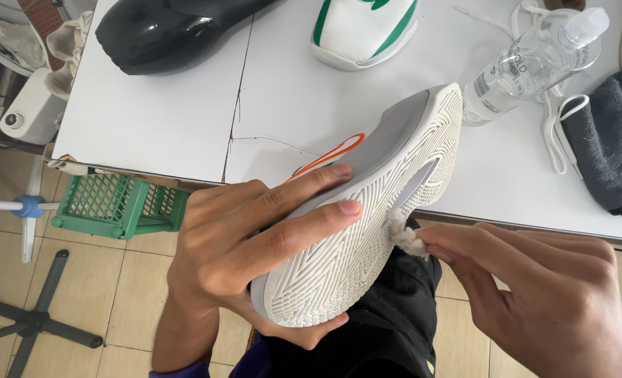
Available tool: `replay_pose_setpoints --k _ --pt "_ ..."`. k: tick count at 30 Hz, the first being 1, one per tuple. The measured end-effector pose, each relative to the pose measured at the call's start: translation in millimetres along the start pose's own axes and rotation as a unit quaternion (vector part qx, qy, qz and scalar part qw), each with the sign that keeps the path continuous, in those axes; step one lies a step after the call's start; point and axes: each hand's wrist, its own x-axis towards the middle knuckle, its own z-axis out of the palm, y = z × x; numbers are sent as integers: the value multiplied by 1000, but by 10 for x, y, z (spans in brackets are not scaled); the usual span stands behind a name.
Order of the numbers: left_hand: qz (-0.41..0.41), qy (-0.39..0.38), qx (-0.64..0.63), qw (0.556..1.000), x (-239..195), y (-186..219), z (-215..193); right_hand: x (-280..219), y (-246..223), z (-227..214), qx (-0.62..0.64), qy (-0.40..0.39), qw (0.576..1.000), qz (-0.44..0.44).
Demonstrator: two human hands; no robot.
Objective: The person cleans the sole of a white and green sneaker using a small white cloth. They hold the shoe in their left hand and scrub the textured bottom with the cloth in their right hand, focusing on the grooves and patterns of the sole.
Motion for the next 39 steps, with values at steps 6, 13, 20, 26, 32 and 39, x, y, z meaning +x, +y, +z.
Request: replay_pose_setpoints --k 6,13,20,26,32,39 --pt "-5 -3 -4 1000 -3 1 -12 -6 22 37 20 5 1000 -10" --pt "1 12 -1 1000 3 25 24 -20 -17 -9 -15 3 1000 -15" --pt "9 14 11 1000 3 37 36 -64 -37 8 -12 12 1000 -19" --pt "36 -8 26 999 -30 46 18 -96 -56 0 -21 9 1000 -3" --pt "32 -7 36 999 14 111 19 -67 -255 -127 -140 7 990 -18" --pt "21 18 31 999 -16 165 67 -163 -559 -58 -164 1 986 17"
